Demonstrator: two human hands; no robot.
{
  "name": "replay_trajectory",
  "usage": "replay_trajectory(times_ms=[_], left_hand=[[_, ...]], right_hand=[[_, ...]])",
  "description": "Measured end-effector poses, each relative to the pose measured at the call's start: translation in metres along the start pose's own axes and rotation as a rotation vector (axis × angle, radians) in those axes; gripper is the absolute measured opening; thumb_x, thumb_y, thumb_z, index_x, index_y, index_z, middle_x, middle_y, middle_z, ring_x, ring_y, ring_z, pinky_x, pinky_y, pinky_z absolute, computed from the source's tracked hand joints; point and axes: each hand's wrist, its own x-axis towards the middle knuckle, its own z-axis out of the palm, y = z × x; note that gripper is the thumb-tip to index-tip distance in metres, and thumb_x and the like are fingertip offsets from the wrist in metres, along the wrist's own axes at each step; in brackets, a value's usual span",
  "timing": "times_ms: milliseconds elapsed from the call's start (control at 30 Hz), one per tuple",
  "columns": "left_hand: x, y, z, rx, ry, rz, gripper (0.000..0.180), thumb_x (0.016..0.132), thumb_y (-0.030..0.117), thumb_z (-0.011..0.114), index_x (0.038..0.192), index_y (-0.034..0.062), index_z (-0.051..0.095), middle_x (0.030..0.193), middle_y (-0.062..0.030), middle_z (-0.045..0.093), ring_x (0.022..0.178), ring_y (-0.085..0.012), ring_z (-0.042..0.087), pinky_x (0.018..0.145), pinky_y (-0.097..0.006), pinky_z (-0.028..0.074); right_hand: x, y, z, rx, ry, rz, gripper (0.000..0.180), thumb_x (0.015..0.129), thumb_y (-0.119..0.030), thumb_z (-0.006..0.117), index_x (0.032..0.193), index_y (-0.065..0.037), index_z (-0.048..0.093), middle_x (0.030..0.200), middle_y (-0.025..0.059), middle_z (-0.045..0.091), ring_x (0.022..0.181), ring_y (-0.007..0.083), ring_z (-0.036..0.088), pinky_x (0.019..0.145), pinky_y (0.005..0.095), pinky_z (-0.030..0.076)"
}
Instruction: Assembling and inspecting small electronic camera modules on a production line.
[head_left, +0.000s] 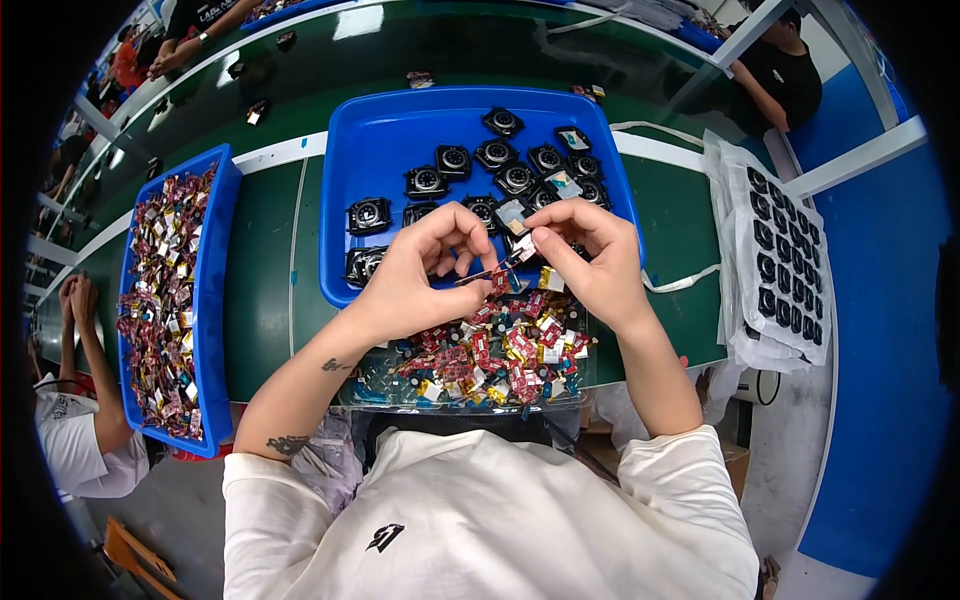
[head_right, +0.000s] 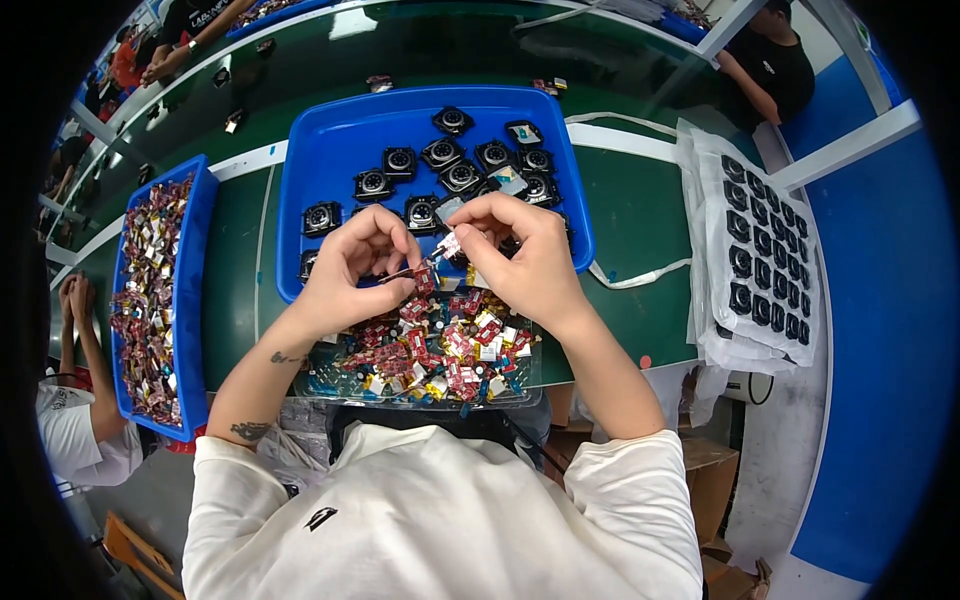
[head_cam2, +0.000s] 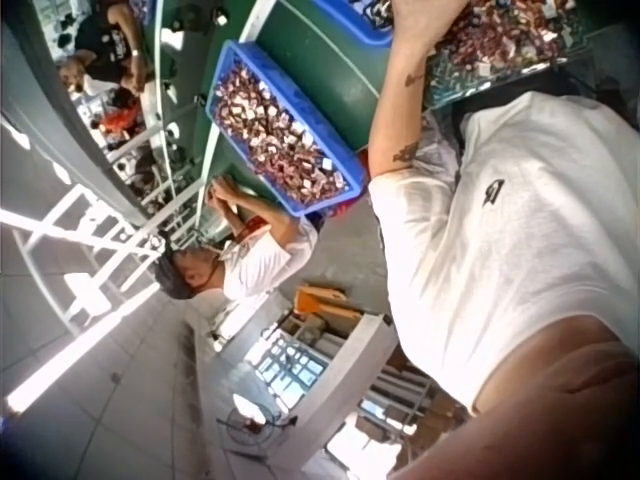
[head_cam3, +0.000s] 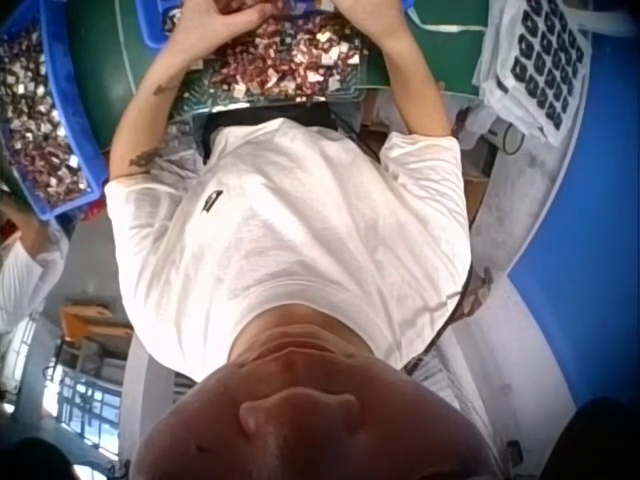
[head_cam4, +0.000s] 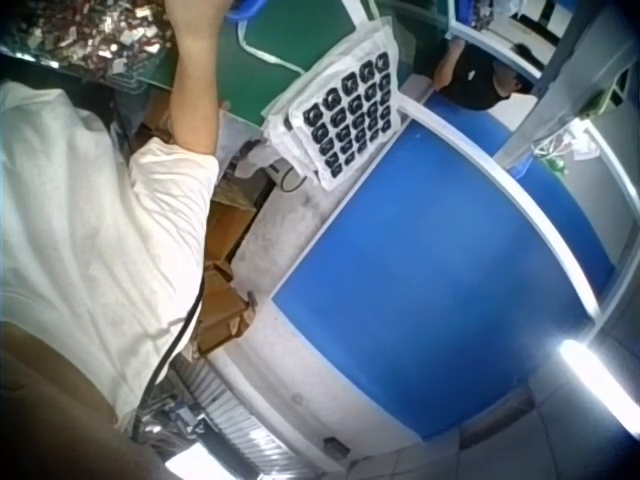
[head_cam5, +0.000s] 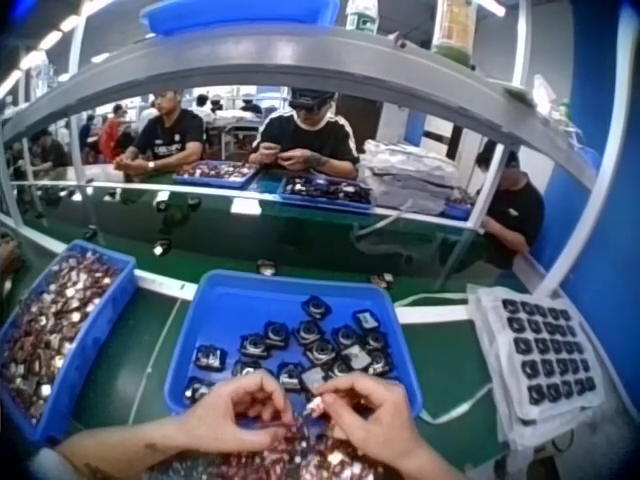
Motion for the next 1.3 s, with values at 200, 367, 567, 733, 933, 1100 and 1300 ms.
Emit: replay_trajectory(times_ms=[200, 367, 567, 733, 933, 1100, 1300], left_hand=[[0.000, -0.002, 0.004, -0.136, 0.135, 0.066, 0.027, 0.071, 0.001, 0.068, 0.090, 0.0076, 0.050, 0.082, 0.0024, 0.055, 0.070, -0.0029, 0.046, 0.062, -0.018, 0.035], [-0.001, 0.001, 0.002, -0.043, 0.070, 0.062, 0.030, 0.069, 0.006, 0.073, 0.091, 0.0082, 0.051, 0.088, 0.0023, 0.057, 0.073, -0.0034, 0.046, 0.061, -0.018, 0.034], [0.000, 0.003, 0.005, 0.067, 0.071, 0.051, 0.036, 0.071, 0.006, 0.071, 0.105, 0.0081, 0.058, 0.095, 0.0028, 0.060, 0.072, -0.0036, 0.045, 0.058, -0.017, 0.034], [-0.003, -0.005, 0.004, 0.148, 0.107, 0.147, 0.027, 0.072, 0.005, 0.070, 0.099, 0.0061, 0.063, 0.093, 0.0001, 0.062, 0.068, -0.0046, 0.048, 0.055, -0.019, 0.036], [-0.002, -0.001, 0.002, 0.275, 0.089, 0.276, 0.016, 0.072, 0.004, 0.071, 0.088, 0.0040, 0.066, 0.088, -0.0029, 0.061, 0.071, -0.0059, 0.052, 0.056, -0.019, 0.039], [0.000, -0.005, 0.002, -0.060, 0.092, 0.210, 0.012, 0.074, 0.000, 0.071, 0.084, 0.0011, 0.063, 0.086, -0.0050, 0.058, 0.076, -0.0086, 0.055, 0.061, -0.020, 0.044], [0.000, -0.007, -0.003, -0.379, 0.143, 0.145, 0.011, 0.075, -0.001, 0.070, 0.080, 0.0021, 0.060, 0.084, -0.0040, 0.056, 0.083, -0.0112, 0.055, 0.073, -0.025, 0.047]], right_hand=[[-0.001, 0.001, -0.003, -0.074, -0.101, 0.037, 0.007, 0.081, -0.001, 0.060, 0.087, 0.001, 0.063, 0.073, 0.0019, 0.062, 0.063, 0.0041, 0.054, 0.057, 0.0187, 0.043], [0.001, 0.001, -0.004, 0.089, -0.016, 0.037, 0.008, 0.082, -0.002, 0.060, 0.090, 0.001, 0.062, 0.080, 0.0034, 0.062, 0.069, 0.0055, 0.056, 0.062, 0.0195, 0.045], [0.000, -0.007, -0.004, 0.350, -0.097, 0.126, 0.010, 0.085, -0.002, 0.059, 0.093, 0.003, 0.058, 0.085, 0.0078, 0.063, 0.074, 0.0098, 0.062, 0.065, 0.0208, 0.051], [-0.001, -0.009, -0.005, 0.386, -0.205, 0.217, 0.012, 0.084, -0.003, 0.061, 0.093, 0.003, 0.058, 0.082, 0.0082, 0.063, 0.072, 0.0121, 0.064, 0.064, 0.0222, 0.053], [0.000, -0.004, -0.007, 0.437, -0.306, 0.238, 0.009, 0.083, -0.003, 0.062, 0.091, 0.002, 0.059, 0.085, 0.0076, 0.063, 0.077, 0.0124, 0.063, 0.067, 0.0226, 0.052], [0.002, -0.002, 0.000, 0.392, -0.286, 0.065, 0.006, 0.082, 0.000, 0.062, 0.088, 0.000, 0.060, 0.096, 0.0095, 0.061, 0.086, 0.0118, 0.059, 0.070, 0.0228, 0.050], [-0.004, 0.003, 0.018, 0.073, -0.036, -0.282, 0.009, 0.078, 0.002, 0.062, 0.085, 0.000, 0.057, 0.095, 0.0096, 0.059, 0.078, 0.0134, 0.056, 0.067, 0.0242, 0.046]])
